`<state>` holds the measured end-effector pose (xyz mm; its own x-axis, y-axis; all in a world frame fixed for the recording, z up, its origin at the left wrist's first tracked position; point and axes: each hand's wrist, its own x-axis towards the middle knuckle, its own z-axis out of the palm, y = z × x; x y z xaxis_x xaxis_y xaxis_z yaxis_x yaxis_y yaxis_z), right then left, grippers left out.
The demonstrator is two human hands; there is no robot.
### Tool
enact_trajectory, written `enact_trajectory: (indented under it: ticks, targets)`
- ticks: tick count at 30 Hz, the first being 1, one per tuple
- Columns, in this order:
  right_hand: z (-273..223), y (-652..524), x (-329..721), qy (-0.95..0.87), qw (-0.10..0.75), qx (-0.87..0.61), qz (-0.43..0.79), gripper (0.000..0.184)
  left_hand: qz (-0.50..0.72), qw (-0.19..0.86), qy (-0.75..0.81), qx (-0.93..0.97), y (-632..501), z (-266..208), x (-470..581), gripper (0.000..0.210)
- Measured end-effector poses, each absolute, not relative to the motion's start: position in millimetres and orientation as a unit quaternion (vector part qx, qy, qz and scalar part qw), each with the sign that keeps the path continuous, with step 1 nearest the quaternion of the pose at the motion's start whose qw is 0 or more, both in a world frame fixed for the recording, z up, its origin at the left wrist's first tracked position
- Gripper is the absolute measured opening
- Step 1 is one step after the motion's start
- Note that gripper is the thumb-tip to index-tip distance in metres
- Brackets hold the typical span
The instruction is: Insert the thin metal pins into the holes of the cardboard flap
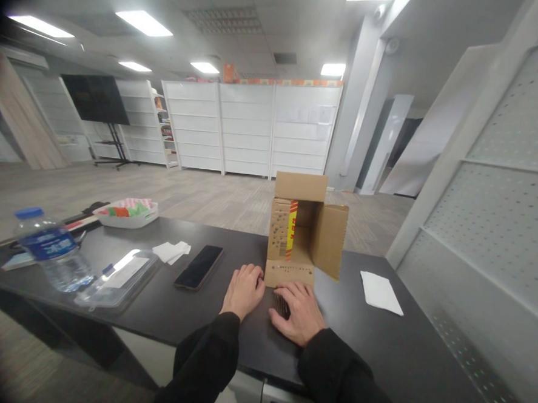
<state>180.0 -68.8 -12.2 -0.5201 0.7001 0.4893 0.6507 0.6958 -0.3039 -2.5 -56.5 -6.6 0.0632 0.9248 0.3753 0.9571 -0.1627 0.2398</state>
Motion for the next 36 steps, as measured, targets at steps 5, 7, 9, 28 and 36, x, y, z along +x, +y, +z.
enact_trajectory:
  ticks: [5, 7, 9, 28, 36]
  targets:
    - [-10.6, -69.9, 179.0, -0.879, 0.268, -0.390, 0.059, 0.027, -0.227, 0.038, -0.647, -0.727, -56.6, -8.1, -2.9, 0.010]
    - [-10.4, -69.8, 178.9, -0.881, 0.258, -0.393, 0.060, 0.028, -0.229, 0.040, -0.646, -0.727, -56.8, -8.4, -3.0, 0.010]
    - [-10.2, -69.6, 178.8, -0.881, 0.252, -0.396, 0.059, 0.027, -0.229, 0.040, -0.646, -0.727, -56.9, -8.6, -3.0, 0.010]
    - [-7.5, -70.8, 177.3, -0.881, 0.236, -0.408, 0.051, 0.025, -0.218, 0.030, -0.655, -0.723, -57.3, -5.2, -1.6, 0.011]
    - [-6.6, -71.3, 176.4, -0.878, 0.249, -0.405, 0.058, 0.024, -0.219, 0.034, -0.654, -0.723, -57.8, -4.7, -1.8, 0.013]
